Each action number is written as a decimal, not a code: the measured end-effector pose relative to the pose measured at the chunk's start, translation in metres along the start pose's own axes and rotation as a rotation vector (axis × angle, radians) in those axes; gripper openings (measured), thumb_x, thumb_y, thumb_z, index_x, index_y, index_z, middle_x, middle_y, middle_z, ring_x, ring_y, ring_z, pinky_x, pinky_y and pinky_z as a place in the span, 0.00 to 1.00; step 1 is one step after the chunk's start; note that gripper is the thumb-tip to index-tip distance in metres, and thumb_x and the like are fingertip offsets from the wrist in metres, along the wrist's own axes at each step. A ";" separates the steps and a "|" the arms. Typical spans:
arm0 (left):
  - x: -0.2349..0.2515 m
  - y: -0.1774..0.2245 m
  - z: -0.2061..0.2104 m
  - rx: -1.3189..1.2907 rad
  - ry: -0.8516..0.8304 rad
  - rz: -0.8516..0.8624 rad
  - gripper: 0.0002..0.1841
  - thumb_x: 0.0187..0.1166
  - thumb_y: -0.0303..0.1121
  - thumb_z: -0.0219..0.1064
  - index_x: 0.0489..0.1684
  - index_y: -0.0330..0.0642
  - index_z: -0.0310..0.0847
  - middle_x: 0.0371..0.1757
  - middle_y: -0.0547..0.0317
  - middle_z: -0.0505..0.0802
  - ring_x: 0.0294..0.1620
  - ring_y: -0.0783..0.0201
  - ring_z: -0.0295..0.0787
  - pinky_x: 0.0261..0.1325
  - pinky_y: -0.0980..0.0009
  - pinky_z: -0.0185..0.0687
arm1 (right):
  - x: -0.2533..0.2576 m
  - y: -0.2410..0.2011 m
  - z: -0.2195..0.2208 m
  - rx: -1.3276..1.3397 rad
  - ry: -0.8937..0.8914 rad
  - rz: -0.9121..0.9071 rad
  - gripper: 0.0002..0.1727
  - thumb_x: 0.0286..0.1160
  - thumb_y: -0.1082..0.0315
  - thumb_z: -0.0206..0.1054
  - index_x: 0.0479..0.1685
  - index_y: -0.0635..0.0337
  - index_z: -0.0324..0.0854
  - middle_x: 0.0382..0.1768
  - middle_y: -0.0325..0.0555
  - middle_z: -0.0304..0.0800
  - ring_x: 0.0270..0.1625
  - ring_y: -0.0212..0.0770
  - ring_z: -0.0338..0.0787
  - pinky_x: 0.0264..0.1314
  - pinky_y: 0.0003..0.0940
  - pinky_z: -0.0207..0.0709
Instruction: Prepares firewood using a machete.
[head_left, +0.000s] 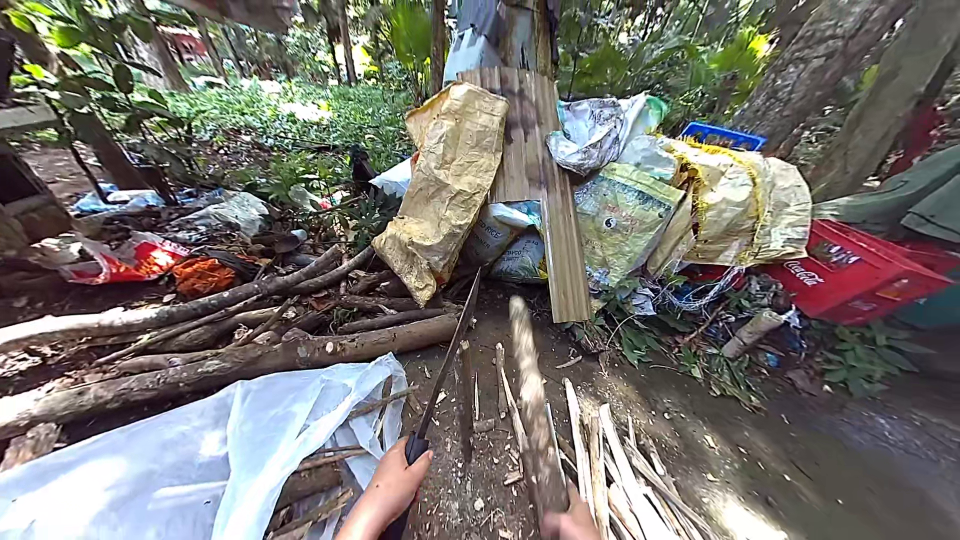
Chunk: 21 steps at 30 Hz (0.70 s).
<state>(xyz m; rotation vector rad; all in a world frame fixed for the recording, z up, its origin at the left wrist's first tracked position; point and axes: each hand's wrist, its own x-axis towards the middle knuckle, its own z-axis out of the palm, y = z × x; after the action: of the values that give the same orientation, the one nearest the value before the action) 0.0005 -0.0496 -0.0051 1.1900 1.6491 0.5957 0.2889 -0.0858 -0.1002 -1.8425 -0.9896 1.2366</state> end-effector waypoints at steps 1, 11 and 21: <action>-0.001 0.000 0.001 0.008 -0.004 0.001 0.20 0.89 0.41 0.63 0.68 0.33 0.73 0.33 0.51 0.87 0.27 0.61 0.87 0.39 0.62 0.87 | -0.005 -0.028 -0.012 0.077 0.037 -0.116 0.51 0.35 0.82 0.78 0.77 0.74 0.67 0.56 0.72 0.85 0.53 0.63 0.89 0.54 0.64 0.82; -0.009 0.009 0.014 0.062 -0.004 -0.005 0.24 0.89 0.43 0.62 0.73 0.31 0.72 0.41 0.43 0.89 0.35 0.54 0.90 0.48 0.56 0.88 | -0.086 -0.326 -0.127 0.138 0.690 -1.157 0.52 0.43 0.66 0.84 0.78 0.67 0.60 0.56 0.50 0.84 0.54 0.36 0.89 0.60 0.39 0.85; -0.006 0.020 0.009 0.068 0.005 -0.029 0.26 0.92 0.48 0.58 0.72 0.33 0.71 0.37 0.47 0.88 0.32 0.57 0.88 0.45 0.58 0.88 | -0.044 -0.172 -0.067 -1.045 -0.135 -0.114 0.46 0.54 0.62 0.83 0.80 0.57 0.66 0.58 0.64 0.88 0.62 0.65 0.90 0.60 0.67 0.82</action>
<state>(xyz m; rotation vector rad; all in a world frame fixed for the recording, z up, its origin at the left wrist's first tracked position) 0.0173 -0.0482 0.0104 1.2118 1.7001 0.5287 0.3048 -0.0531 0.0864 -2.3907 -2.0425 0.8061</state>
